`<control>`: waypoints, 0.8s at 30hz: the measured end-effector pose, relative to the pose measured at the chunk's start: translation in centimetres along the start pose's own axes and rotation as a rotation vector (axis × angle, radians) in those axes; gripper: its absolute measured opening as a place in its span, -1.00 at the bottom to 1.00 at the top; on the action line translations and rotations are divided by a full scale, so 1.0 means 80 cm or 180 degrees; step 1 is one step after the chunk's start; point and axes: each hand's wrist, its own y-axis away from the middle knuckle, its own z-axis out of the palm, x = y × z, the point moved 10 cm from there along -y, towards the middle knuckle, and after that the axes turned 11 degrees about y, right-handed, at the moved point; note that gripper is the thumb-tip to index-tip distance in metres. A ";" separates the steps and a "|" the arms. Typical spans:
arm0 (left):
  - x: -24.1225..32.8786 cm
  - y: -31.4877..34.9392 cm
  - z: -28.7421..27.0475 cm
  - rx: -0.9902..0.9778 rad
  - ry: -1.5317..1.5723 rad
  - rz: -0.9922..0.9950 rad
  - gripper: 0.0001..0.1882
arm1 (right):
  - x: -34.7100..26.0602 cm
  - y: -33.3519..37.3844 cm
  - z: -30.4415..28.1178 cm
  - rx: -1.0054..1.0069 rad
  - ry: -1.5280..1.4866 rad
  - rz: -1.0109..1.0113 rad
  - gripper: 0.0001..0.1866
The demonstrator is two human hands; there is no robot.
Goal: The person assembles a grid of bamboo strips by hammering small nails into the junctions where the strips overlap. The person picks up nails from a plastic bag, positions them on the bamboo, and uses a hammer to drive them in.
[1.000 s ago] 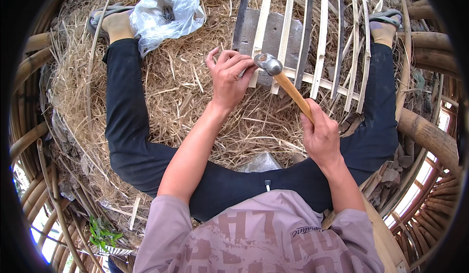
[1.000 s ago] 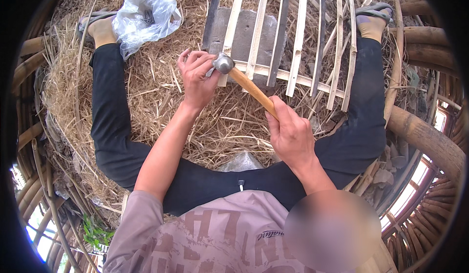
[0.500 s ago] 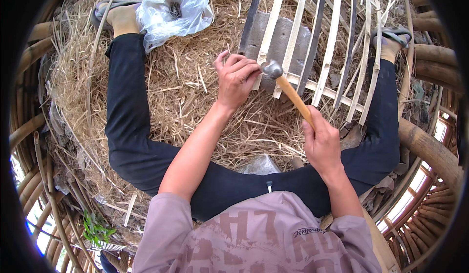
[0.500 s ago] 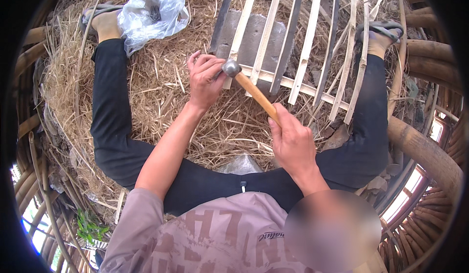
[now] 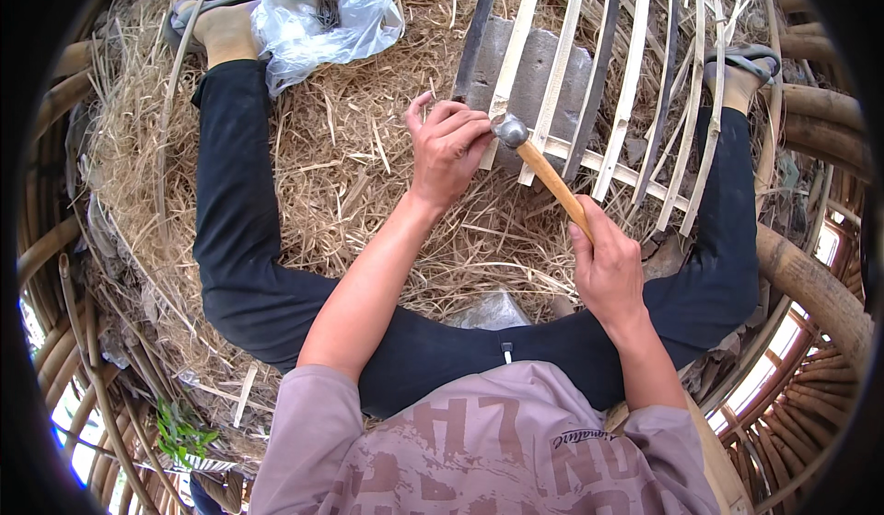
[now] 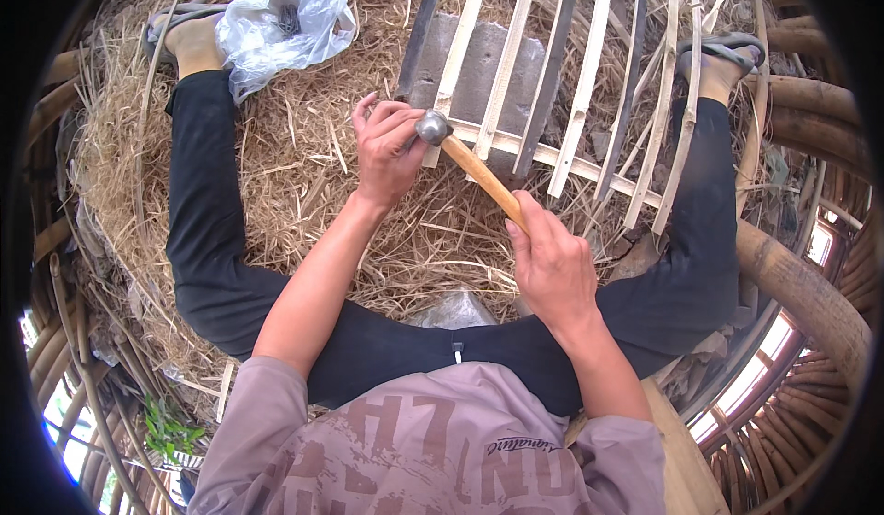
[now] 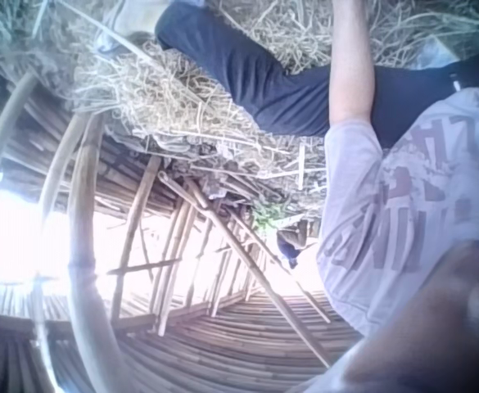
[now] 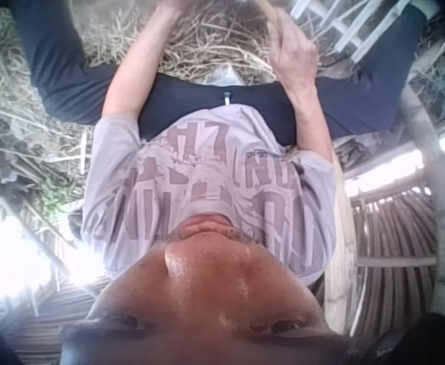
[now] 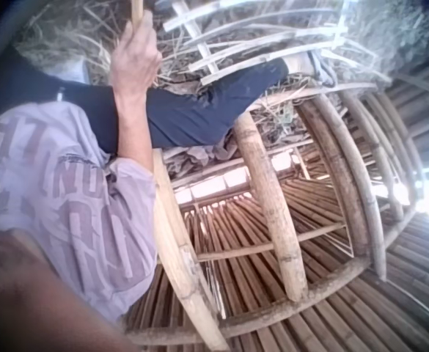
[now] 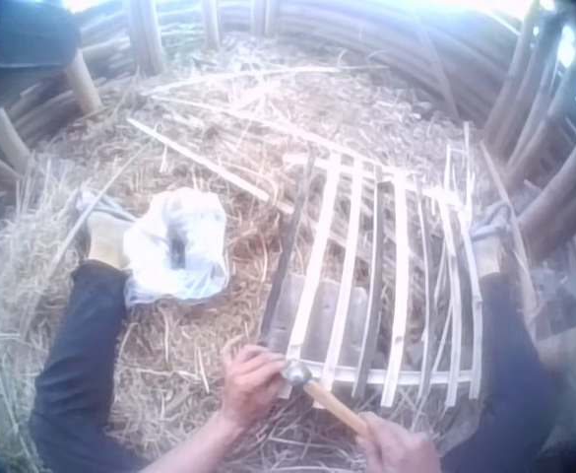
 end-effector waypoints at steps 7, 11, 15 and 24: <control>0.003 -0.002 0.000 -0.0043 -0.0033 0.0040 -0.87 | 0.000 -0.005 0.012 -0.0247 0.0306 -0.0004 -0.64; 0.004 -0.004 0.000 -0.0028 0.0010 0.0010 -0.89 | -0.005 -0.001 -0.001 -0.0017 0.0200 -0.0033 -0.63; 0.003 0.004 -0.002 -0.0085 -0.0031 0.0010 -0.91 | -0.005 0.006 -0.005 0.0270 0.0013 -0.0085 -0.65; -0.001 -0.008 0.002 0.0014 0.0047 0.0041 -0.89 | -0.006 0.006 -0.012 0.0526 0.0004 -0.0264 -0.64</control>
